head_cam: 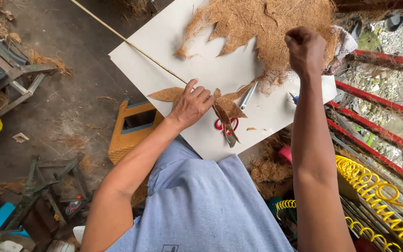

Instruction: The person assembles a decorative flower from coconut husk pieces, using scissors to trim and a hot glue gun to attach parts. They then use a spray gun to apply a coating to a small piece of husk and inspect it under a fan.

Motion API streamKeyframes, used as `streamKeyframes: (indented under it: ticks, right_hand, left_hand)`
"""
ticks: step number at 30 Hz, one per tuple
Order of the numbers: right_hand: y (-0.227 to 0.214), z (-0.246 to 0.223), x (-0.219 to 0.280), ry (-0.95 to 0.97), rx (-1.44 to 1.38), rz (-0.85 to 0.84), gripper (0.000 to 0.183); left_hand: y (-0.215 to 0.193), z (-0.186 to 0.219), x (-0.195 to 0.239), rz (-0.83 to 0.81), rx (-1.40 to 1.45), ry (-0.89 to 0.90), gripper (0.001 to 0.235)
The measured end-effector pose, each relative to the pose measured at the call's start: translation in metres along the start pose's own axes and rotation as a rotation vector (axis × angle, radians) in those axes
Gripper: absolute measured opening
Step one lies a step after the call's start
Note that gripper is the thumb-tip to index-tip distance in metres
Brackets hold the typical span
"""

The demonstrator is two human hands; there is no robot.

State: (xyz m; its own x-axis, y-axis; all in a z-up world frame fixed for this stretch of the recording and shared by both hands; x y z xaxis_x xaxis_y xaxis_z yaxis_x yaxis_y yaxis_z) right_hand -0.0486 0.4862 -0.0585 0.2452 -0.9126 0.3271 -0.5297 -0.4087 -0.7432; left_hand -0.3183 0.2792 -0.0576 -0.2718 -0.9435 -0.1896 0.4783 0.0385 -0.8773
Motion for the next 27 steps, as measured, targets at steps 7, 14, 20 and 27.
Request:
streamKeyframes:
  ticks: [7,14,20,27]
  right_hand:
    - [0.036,0.017,-0.055,-0.187,0.134,0.111,0.011]
    - [0.052,-0.006,-0.081,-0.237,0.211,0.145,0.042]
    - [0.057,0.03,-0.084,-0.21,0.224,0.168,0.015]
    - [0.017,-0.008,-0.03,-0.16,-0.388,0.162,0.018]
  left_hand:
    - [0.023,-0.018,0.006,-0.062,-0.013,-0.036,0.018]
    - [0.033,-0.031,0.018,-0.103,-0.009,-0.117,0.021]
    - [0.039,-0.042,0.038,-0.088,0.018,-0.162,0.031]
    - [-0.001,-0.038,0.04,0.067,0.138,-0.315,0.037]
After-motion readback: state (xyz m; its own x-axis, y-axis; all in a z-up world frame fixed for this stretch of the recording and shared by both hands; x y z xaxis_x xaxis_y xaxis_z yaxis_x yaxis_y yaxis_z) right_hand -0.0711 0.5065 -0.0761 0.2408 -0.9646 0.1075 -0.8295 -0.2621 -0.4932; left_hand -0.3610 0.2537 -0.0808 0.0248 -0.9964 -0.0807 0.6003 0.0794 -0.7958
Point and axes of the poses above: each hand's wrist, its own x-axis away from the middle knuckle, its own y-axis out of the palm, z = x × y, the point moved 4 cm from there along -x, towards the middle knuckle, and after that the axes turned 14 degrees about -y, right-handed, at the moved point
